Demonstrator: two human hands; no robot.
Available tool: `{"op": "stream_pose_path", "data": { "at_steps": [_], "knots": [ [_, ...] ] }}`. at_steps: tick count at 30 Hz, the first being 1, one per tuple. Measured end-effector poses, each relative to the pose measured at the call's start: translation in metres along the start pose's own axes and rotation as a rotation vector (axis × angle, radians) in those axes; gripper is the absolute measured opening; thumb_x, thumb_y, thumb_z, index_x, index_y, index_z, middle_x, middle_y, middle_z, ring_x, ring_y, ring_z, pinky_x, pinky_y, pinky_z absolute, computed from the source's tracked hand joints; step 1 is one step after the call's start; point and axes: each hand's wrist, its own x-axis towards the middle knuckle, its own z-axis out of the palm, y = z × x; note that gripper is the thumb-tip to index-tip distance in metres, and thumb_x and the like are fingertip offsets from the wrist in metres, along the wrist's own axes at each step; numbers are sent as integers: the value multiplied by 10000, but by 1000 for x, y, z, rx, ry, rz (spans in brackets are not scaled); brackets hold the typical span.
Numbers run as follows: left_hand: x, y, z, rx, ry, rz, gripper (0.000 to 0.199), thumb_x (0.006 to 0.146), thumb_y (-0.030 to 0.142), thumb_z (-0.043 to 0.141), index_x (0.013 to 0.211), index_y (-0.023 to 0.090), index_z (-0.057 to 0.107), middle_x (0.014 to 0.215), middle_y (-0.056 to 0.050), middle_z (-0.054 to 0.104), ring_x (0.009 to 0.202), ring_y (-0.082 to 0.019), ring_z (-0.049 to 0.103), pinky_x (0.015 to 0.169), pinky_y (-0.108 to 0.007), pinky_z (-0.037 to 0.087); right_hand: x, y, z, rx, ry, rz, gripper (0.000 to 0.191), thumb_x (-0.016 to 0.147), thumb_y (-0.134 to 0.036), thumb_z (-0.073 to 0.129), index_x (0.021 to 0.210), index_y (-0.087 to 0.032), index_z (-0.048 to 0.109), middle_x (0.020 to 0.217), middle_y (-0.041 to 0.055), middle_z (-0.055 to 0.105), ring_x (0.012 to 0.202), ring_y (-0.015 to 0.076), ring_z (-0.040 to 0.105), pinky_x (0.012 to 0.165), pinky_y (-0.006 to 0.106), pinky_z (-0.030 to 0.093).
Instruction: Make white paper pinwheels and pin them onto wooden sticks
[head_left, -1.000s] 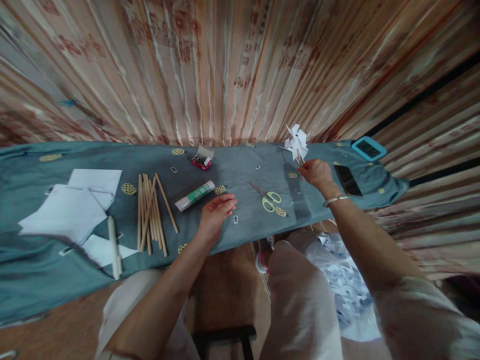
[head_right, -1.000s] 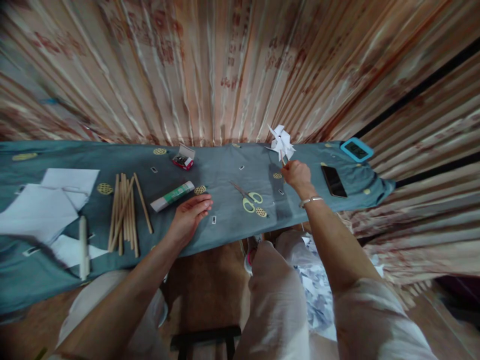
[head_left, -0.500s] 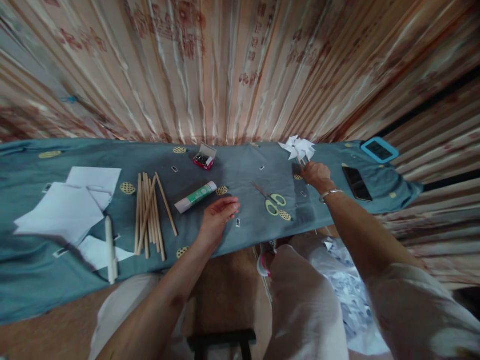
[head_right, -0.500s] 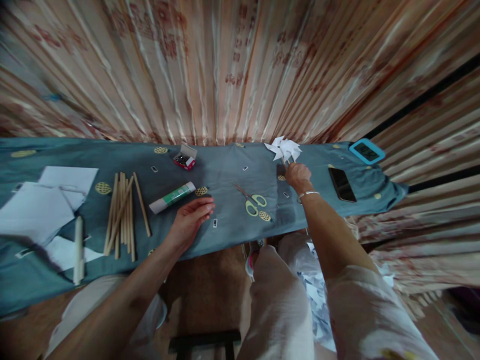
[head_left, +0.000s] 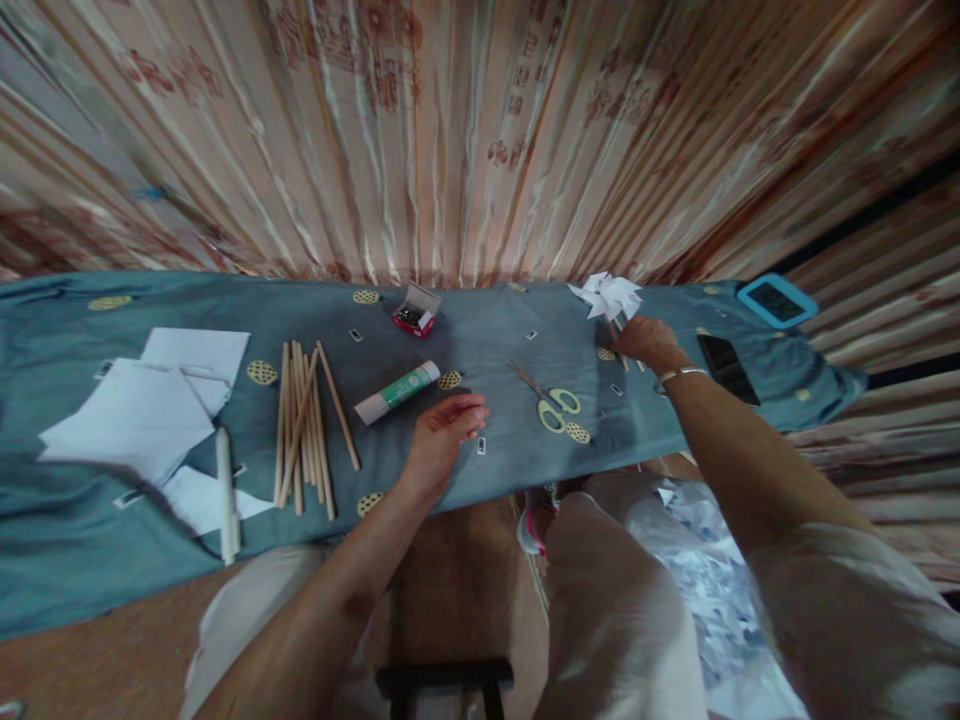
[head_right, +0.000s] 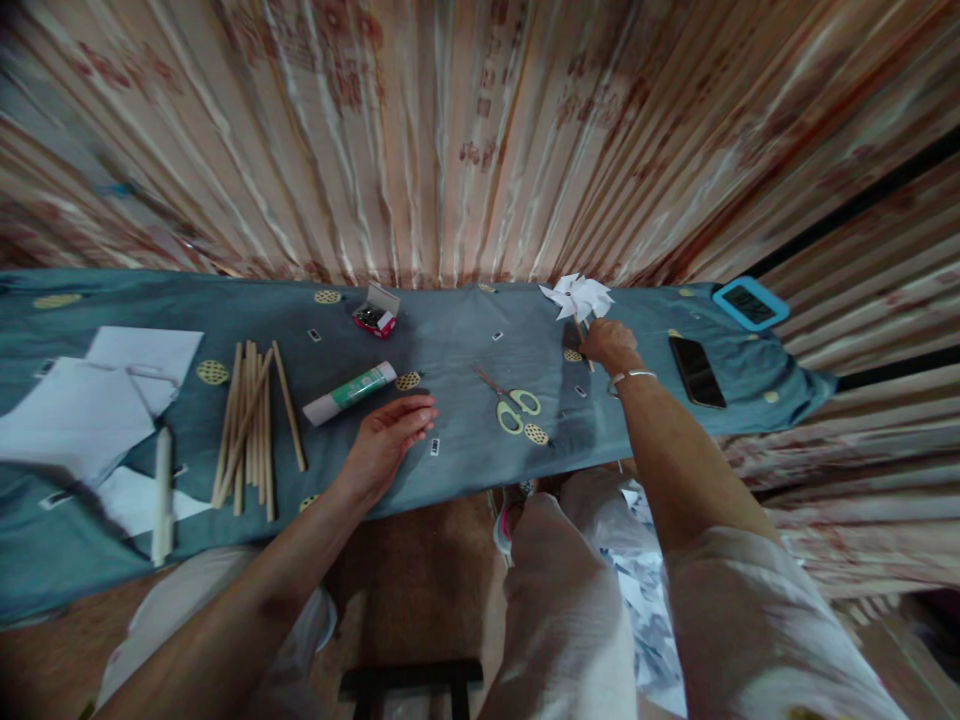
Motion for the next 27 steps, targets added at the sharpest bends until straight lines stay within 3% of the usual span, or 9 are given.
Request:
{"op": "stream_pose_path", "data": {
  "at_steps": [3, 10, 12, 15, 17, 19, 22, 24, 27],
  "knots": [
    [-1, 0, 0, -4, -8, 9, 276, 536, 261, 875, 769, 154, 771, 712, -22, 704, 636, -91, 600, 599, -200, 432, -1, 1, -4, -19, -92, 95, 556, 820, -324, 712, 1233, 32, 602, 1222, 317, 650, 1192, 399, 620, 953, 458, 506],
    [-3, 0, -1, 6, -7, 32, 282, 535, 279, 873, 769, 161, 770, 729, -34, 715, 643, -109, 604, 610, -222, 439, -40, -19, -18, -31, 77, 50, 378, 930, -315, 563, 1143, -18, 658, 1132, 316, 683, 1118, 407, 656, 906, 499, 509],
    [-2, -1, -1, 11, -11, 50, 279, 537, 288, 871, 766, 165, 770, 729, -34, 717, 647, -113, 603, 610, -225, 437, -64, -39, -21, 19, 103, -5, 354, 936, -336, 546, 1112, -60, 681, 1084, 284, 710, 1066, 397, 676, 881, 481, 509],
    [-3, -1, -1, 19, -9, 86, 250, 539, 293, 856, 740, 174, 768, 705, -25, 709, 635, -115, 592, 597, -226, 428, -109, -80, -20, 288, 105, -204, 284, 941, -323, 519, 1023, -138, 718, 995, 197, 753, 933, 318, 713, 803, 385, 509],
    [-5, 2, -1, 40, -3, 125, 198, 544, 298, 840, 676, 180, 752, 645, -10, 679, 606, -112, 566, 587, -231, 422, -140, -109, -13, 372, 73, -303, 252, 944, -345, 512, 1004, -211, 716, 903, 89, 770, 833, 239, 717, 744, 313, 509],
    [-12, 6, 0, 69, -20, 171, 167, 562, 310, 825, 619, 184, 731, 593, 1, 645, 581, -110, 535, 587, -239, 421, -167, -134, -2, 570, 76, -446, 248, 949, -308, 480, 958, -221, 713, 872, 62, 761, 813, 218, 707, 775, 315, 515],
    [-29, 15, 2, 91, -91, 210, 184, 601, 343, 811, 580, 188, 713, 559, 3, 611, 560, -113, 503, 588, -254, 422, -193, -160, 20, 711, 180, -635, 254, 924, -269, 499, 1058, -192, 700, 1171, 133, 717, 1134, 266, 638, 996, 395, 481],
    [-44, 22, 4, 106, -159, 195, 230, 628, 377, 805, 550, 190, 696, 549, -5, 595, 547, -116, 488, 583, -268, 421, -203, -170, 32, 709, 231, -625, 370, 894, -307, 549, 1207, -136, 647, 1363, 199, 607, 1254, 314, 561, 1045, 457, 459],
    [-72, 33, 7, 127, -222, 152, 249, 651, 377, 803, 523, 204, 680, 525, -12, 586, 531, -130, 494, 570, -283, 418, -210, -180, 42, 653, 258, -568, 395, 939, -315, 484, 1282, -163, 609, 1442, 187, 545, 1288, 332, 524, 1055, 530, 433]
  ]
}}
